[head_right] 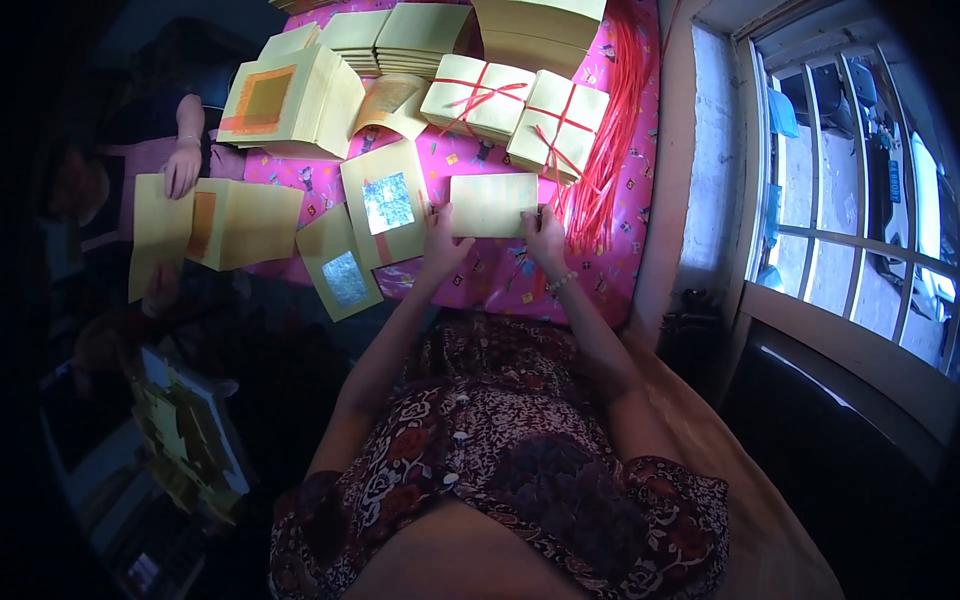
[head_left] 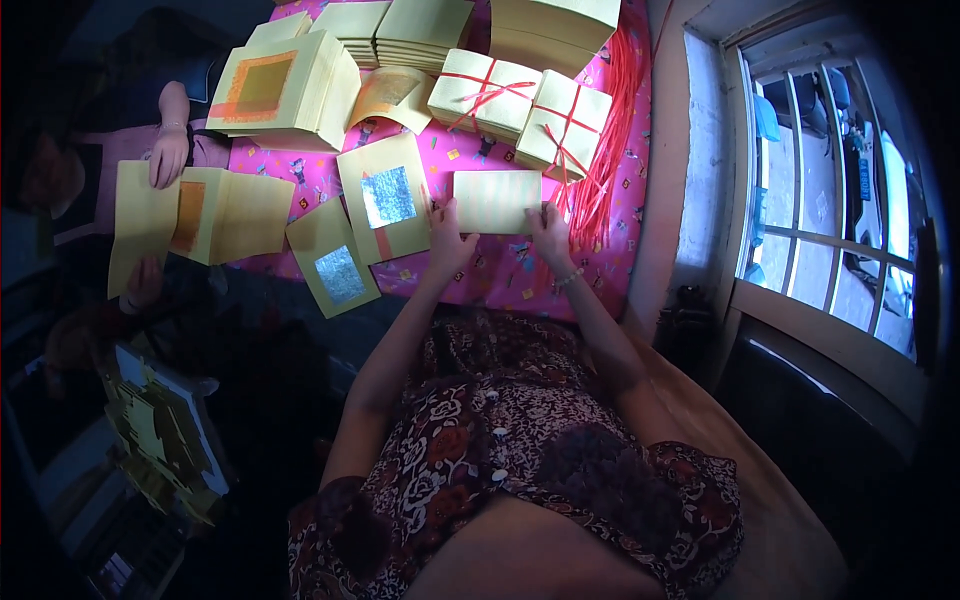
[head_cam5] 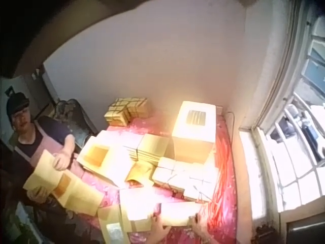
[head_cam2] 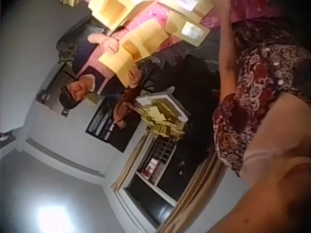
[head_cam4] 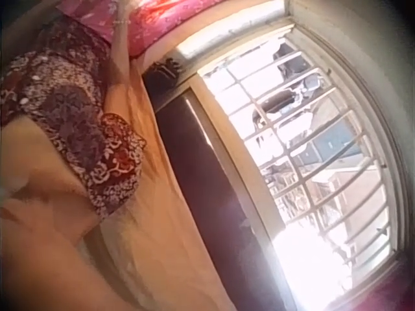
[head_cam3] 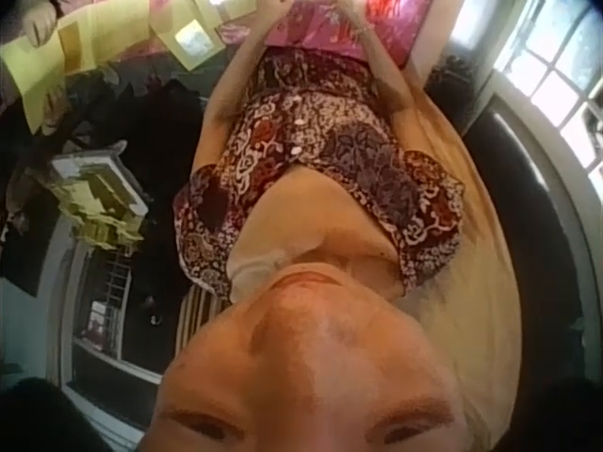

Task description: Folding and stacking yellow ritual paper.

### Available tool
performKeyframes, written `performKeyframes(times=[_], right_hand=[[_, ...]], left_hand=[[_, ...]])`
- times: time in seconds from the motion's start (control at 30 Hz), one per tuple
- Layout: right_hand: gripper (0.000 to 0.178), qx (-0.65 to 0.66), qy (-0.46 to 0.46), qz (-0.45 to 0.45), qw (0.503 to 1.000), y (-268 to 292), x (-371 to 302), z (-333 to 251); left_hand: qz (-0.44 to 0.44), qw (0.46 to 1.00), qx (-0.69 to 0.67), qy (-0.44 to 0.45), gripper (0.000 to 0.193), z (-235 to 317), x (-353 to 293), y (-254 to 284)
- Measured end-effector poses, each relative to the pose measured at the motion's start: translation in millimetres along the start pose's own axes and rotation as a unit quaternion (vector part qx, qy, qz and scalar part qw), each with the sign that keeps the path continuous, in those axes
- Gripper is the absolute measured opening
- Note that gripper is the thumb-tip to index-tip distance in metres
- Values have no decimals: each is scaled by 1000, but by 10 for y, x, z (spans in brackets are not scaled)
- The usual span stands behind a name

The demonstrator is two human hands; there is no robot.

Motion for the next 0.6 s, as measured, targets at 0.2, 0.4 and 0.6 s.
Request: performKeyframes(times=[0.2, 0.4, 0.6], right_hand=[[26, -32, 3, 36, 999, 8, -36, -151], [30, -140, -10, 25, 990, -16, -75, -344], [36, -156, 80, 71, 982, 97, -50, -380]], left_hand=[[-11, 999, 51, 1, 83, -31, 36, -121], [-18, 993, 116, -21, 81, -28, 113, -119], [-44, 992, 114, -9, 77, 10, 73, -115]])
Point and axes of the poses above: each hand's wrist, its own x-axis towards the middle knuckle, its own y-axis out of the back of the hand, z = x × y, the point moved 10 cm from there along x, towards the middle knuckle, and after that the axes turned 13 degrees about x, right-handed, at the moved point
